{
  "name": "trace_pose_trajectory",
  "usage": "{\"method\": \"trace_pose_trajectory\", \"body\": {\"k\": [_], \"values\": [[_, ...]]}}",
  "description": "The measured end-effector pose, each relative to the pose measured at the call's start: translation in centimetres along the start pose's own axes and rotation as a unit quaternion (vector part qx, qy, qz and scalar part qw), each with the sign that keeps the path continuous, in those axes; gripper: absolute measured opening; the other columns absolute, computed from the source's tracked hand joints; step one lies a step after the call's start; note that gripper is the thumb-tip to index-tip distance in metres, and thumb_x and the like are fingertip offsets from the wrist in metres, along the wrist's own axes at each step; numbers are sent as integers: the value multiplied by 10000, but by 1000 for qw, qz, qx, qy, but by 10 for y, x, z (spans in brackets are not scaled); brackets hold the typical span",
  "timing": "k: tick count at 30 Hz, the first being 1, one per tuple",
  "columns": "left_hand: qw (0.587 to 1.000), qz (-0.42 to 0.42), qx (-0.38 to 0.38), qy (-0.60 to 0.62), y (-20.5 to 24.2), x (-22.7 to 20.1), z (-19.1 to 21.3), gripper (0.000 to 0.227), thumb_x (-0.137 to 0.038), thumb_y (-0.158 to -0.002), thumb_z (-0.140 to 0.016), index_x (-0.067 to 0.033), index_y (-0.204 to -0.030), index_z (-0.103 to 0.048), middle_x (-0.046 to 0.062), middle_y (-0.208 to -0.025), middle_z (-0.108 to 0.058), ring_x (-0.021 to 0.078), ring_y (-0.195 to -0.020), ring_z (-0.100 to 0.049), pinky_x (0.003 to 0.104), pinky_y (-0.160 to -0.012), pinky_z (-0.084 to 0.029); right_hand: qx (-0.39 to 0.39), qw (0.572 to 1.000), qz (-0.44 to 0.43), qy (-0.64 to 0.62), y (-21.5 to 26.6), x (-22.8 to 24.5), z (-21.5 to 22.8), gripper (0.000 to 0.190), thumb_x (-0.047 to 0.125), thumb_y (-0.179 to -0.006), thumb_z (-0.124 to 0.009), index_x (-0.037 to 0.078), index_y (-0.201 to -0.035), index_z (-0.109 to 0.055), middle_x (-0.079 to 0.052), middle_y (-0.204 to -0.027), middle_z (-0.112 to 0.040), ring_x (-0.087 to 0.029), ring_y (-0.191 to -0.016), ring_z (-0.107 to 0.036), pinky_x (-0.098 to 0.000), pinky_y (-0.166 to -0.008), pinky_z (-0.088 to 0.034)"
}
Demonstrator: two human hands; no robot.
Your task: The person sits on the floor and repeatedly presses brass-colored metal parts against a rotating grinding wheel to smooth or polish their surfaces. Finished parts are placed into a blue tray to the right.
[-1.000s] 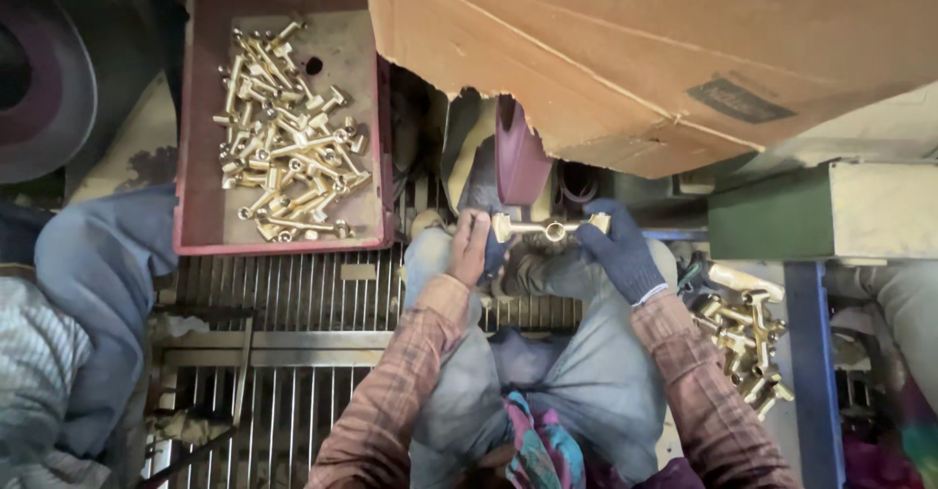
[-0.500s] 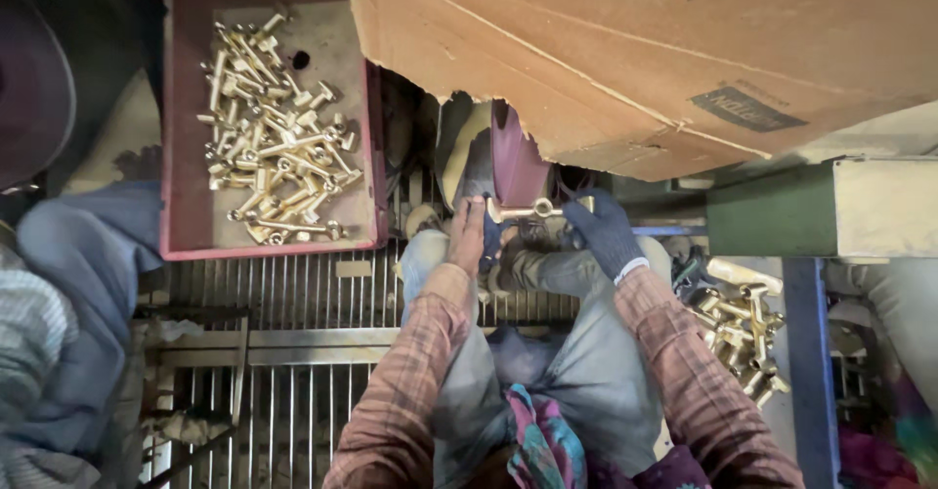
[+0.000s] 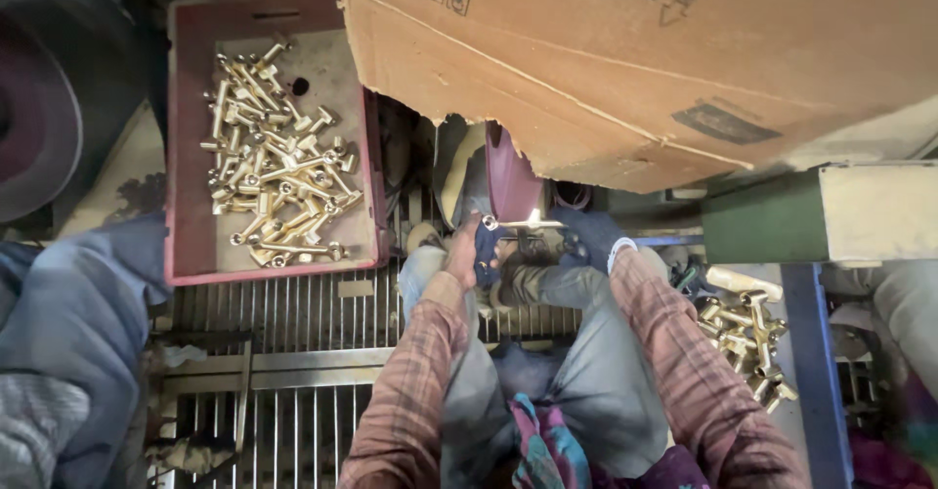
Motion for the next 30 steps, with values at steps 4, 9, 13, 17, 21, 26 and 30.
{"method": "trace_pose_trajectory", "body": {"k": [4, 9, 13, 17, 21, 26, 30], "values": [[981, -33, -38, -189, 63, -28, -12, 371, -310, -878, -764, -140, -1156, -586, 66, -818, -660, 183, -591, -636, 328, -425, -482, 50, 993, 96, -40, 48, -6, 0, 376, 338, -976, -633, -16, -1101, -661, -89, -728, -559, -191, -514, -509, -377, -525, -489], [948, -161, 21, -275, 140, -52, -20, 630, -131, -752, -852, -151, -1310, -561, 28, -1016, -696, 138, -814, -686, 288, -665, -582, 109, 972, 199, -61, 100, -27, -3, 403, 196, -974, -540, -18, -1309, -610, -92, -964, -711, -162, -827, -716, -326, -807, -592], [885, -288, 20, -366, 153, -78, -26, 550, -109, -767, -882, -82, -1259, -637, 22, -1133, -667, 130, -1012, -648, 277, -895, -548, 70, 928, 361, 62, 98, -12, -19, 450, 143, -991, -579, 19, -1423, -560, -74, -1065, -704, -135, -955, -664, -292, -880, -545], [839, -363, -27, -405, 141, -100, -24, 465, -116, -754, -860, -78, -1182, -681, 31, -1087, -701, 124, -983, -655, 270, -896, -547, 52, 915, 393, 80, 81, -2, -34, 494, 138, -1022, -567, 25, -1496, -490, -92, -1154, -684, -158, -1011, -640, -297, -933, -521], [848, -354, -71, -389, 116, -106, -14, 296, -160, -821, -802, -82, -1090, -707, 16, -995, -706, 90, -879, -655, 243, -752, -582, 9, 923, 374, 89, 70, 0, -43, 477, 183, -1027, -545, 52, -1478, -463, -92, -1253, -676, -156, -1076, -693, -298, -941, -541], [878, -336, -99, -325, 92, -100, 1, 189, -203, -942, -762, -63, -1065, -723, -2, -882, -687, 71, -728, -617, 241, -626, -534, -15, 919, 376, 120, 64, -3, -56, 405, 202, -1026, -539, 41, -1397, -525, -154, -1208, -694, -217, -1042, -719, -333, -881, -553], [897, -308, -147, -281, 79, -98, 10, 234, -293, -969, -741, -64, -1011, -716, -15, -827, -672, 69, -625, -595, 254, -524, -522, -41, 931, 332, 143, 46, -10, -59, 410, 219, -1019, -500, 45, -1390, -518, -165, -1100, -742, -231, -974, -758, -351, -805, -574]]}}
Point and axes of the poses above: each hand's wrist, its own y-axis away from the middle knuckle, its own z-axis out of the back of the hand, x = y × z, the point moved 4 cm from there along -y, towards the middle knuckle
